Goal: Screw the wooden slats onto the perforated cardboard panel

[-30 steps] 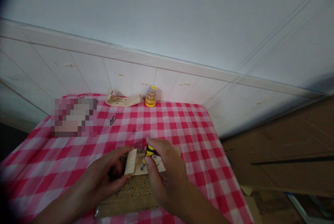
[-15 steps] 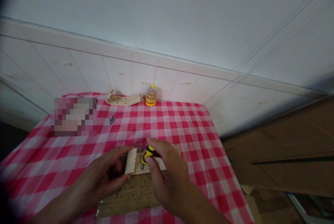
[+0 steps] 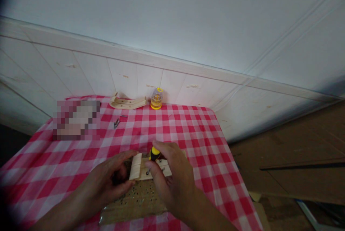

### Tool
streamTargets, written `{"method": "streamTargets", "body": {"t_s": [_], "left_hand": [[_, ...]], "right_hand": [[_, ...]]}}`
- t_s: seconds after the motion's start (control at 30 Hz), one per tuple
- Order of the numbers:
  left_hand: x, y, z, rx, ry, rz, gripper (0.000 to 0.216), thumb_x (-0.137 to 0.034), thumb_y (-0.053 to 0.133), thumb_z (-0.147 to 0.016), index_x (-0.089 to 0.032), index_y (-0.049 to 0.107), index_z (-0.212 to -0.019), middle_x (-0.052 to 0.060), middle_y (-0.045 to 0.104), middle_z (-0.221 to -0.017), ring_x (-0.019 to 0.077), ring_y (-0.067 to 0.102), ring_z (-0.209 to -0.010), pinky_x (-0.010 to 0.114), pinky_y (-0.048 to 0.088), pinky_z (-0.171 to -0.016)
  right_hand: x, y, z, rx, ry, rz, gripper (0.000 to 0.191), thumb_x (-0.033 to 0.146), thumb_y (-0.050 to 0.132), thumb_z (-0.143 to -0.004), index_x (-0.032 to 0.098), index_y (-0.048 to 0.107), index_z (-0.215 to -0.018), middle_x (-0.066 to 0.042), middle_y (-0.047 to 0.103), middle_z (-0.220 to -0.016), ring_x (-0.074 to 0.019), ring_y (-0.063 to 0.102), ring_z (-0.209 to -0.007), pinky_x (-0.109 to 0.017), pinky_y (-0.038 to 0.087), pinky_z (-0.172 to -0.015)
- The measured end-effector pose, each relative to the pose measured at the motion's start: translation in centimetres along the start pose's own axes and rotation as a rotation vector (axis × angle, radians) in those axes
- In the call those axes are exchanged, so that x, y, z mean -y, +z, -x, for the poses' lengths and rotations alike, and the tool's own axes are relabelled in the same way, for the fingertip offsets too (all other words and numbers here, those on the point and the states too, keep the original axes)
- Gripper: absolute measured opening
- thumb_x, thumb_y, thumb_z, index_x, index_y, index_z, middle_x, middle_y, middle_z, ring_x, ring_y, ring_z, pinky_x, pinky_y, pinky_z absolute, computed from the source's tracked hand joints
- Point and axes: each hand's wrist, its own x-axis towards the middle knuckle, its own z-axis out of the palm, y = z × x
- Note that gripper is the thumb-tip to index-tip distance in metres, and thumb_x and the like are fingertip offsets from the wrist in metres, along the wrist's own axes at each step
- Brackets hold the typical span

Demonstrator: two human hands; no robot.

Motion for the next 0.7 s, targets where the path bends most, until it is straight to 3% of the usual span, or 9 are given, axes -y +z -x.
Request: {"method": "streamTargets", "body": {"t_s": [0.13, 0.47, 0.7], "left_hand": [[-0.13, -0.04, 0.07, -0.006, 0.007, -0.008, 0.061, -0.023, 0.062, -0.083, -0.027, 0.053, -0.143, -0.005, 0.058, -0.072, 0.0106, 0.049, -0.057, 0.022, 0.040, -0.053], [-0.27, -0.08, -0.01, 0.004, -0.009, 0.004, 0.060, -0.024, 0.062, -0.083, -0.026, 0.053, -0.143, -0.005, 0.059, -0.074, 0.0110, 0.049, -0.058, 0.022, 0.040, -0.053], [-0.62, -0.12, -0.05, 0.007, -0.025, -0.001, 0.060, -0.023, 0.062, -0.083, -0.027, 0.054, -0.143, -0.005, 0.058, -0.073, 0.0113, 0.050, -0.059, 0.022, 0.040, -0.054]], "right_hand": [[0.07, 0.12, 0.50, 0.017, 0.054, -0.086, 0.051, 0.008, 0.058, -0.094, 0.031, 0.053, -0.139, -0.009, 0.070, -0.122, -0.0234, 0.074, -0.105, -0.038, 0.066, -0.084], [-0.03, -0.07, 0.01, -0.025, -0.048, 0.030, 0.054, 0.006, 0.065, -0.092, 0.032, 0.058, -0.138, -0.006, 0.074, -0.114, -0.0222, 0.075, -0.100, -0.035, 0.067, -0.082], [-0.14, 0.00, 0.57, -0.018, -0.020, 0.011, 0.054, 0.008, 0.063, -0.093, 0.032, 0.054, -0.140, -0.007, 0.071, -0.116, -0.0231, 0.073, -0.104, -0.038, 0.066, -0.086]]}}
